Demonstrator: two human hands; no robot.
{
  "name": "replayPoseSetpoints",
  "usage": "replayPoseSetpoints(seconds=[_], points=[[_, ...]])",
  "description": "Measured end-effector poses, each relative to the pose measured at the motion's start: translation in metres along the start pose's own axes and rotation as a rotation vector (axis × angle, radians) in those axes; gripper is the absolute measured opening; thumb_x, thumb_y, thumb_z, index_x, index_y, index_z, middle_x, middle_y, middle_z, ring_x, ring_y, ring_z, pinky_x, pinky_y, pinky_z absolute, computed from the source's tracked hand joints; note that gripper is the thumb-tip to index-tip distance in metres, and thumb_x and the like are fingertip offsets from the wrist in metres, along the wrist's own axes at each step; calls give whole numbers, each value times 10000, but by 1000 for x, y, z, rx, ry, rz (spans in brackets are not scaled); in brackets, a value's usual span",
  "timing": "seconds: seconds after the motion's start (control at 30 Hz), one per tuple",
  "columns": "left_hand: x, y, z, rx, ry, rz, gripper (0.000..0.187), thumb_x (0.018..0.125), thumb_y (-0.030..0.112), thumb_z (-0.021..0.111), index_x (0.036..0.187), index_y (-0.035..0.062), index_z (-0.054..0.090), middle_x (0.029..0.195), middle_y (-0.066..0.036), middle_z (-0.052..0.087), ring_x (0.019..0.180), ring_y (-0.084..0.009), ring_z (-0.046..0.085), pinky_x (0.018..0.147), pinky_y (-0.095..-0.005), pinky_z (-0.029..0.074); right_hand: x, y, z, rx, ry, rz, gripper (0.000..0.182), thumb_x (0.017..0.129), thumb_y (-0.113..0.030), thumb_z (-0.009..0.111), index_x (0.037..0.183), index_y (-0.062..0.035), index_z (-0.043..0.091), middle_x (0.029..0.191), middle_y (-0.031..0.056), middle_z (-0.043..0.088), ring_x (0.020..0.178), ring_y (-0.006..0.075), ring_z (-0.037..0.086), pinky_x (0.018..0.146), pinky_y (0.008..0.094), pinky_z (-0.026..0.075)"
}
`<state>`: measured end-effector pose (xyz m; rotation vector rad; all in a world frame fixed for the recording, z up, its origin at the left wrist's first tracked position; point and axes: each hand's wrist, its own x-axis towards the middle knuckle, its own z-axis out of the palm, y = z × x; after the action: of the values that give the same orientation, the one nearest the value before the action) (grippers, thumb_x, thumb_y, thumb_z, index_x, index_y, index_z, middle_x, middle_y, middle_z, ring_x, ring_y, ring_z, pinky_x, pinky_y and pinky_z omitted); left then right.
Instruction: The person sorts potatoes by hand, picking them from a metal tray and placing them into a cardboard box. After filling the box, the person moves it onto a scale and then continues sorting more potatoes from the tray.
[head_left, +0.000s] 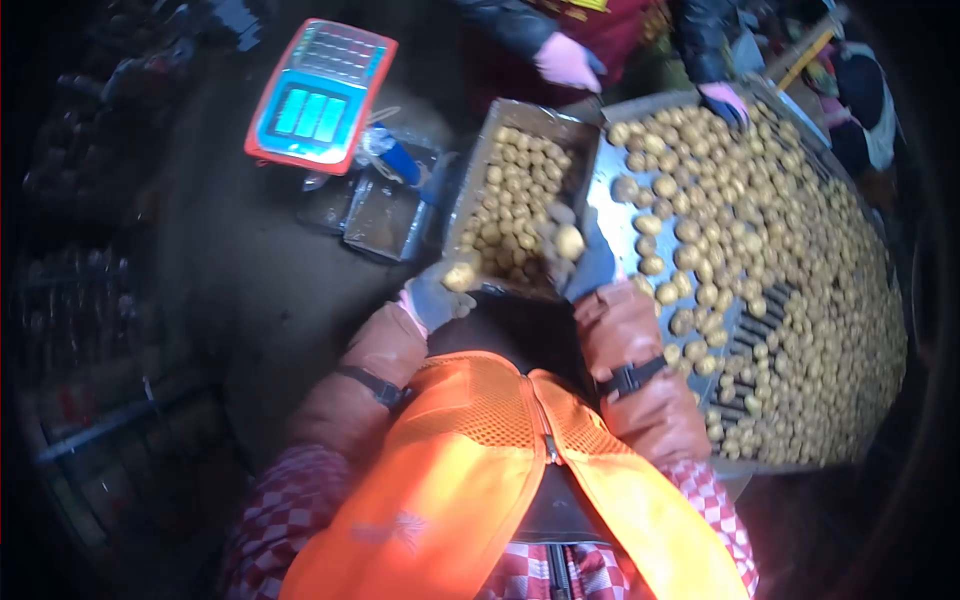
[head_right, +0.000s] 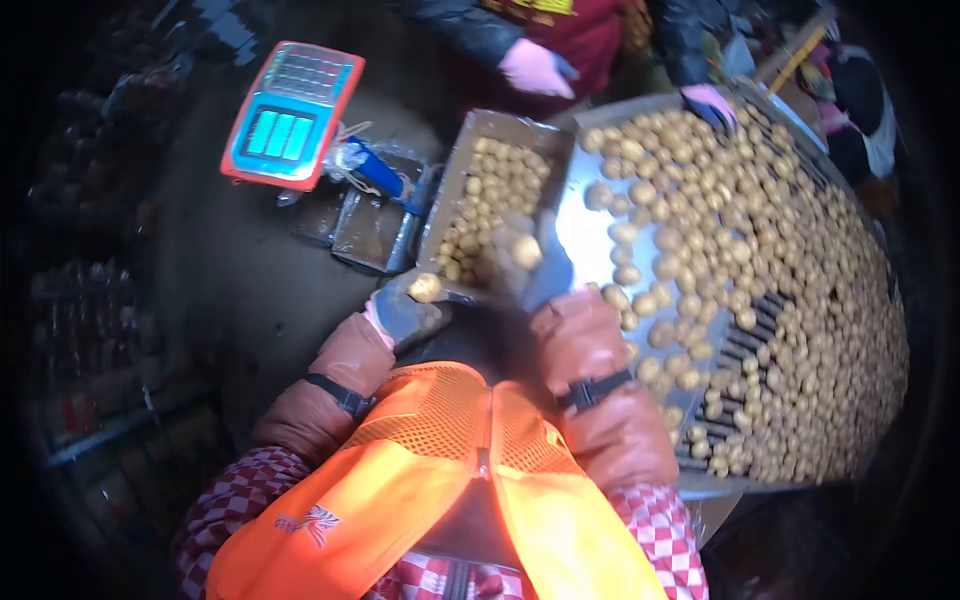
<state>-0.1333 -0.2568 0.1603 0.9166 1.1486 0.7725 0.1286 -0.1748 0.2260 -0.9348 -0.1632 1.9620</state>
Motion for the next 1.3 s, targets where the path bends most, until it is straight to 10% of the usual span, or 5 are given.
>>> replayPoseSetpoints(seconds=[0.7,1.0,1.13,1.23,1.3], points=[[-1,50,78,-93,-405,-509,573,1009,447,436,1488,142,358,1270,-177,574,921,-303,677,755,-392,570,-107,44,-37,-247,-108,248,706,854,-507,653,1419,-152,422,1398,83,470,1269,240,459,1048,495,335],[4,30,67,-1,-140,-657,562,965,439,514,1330,13,540,1043,-216,672,788,-290,659,688,-361,554,-118,29,-79,-347,89,126,284,939,-234,563,1117,-13,567,948,106,660,632,194,658,387,228,434],[44,-45,14,-448,-28,-668,437,933,285,593,1303,52,582,1023,-198,678,768,-297,655,654,-405,538,-131,-10,-131,441,190,-312,620,931,-486,605,1315,-11,502,1313,191,573,1134,277,621,741,312,583],[69,-30,38,100,285,-475,361,920,194,613,1261,74,618,993,-141,689,829,-302,660,724,-411,539,-155,-33,-146,-943,448,-771,718,929,-513,597,1467,-90,380,1463,179,453,1323,302,469,974,402,509],[113,-72,15,547,289,-168,354,907,161,624,1253,90,624,1008,-141,697,911,-319,665,799,-407,536,-169,-32,-170,-91,412,-645,721,943,-502,584,1509,-136,329,1474,167,446,1310,303,477,998,429,486]])
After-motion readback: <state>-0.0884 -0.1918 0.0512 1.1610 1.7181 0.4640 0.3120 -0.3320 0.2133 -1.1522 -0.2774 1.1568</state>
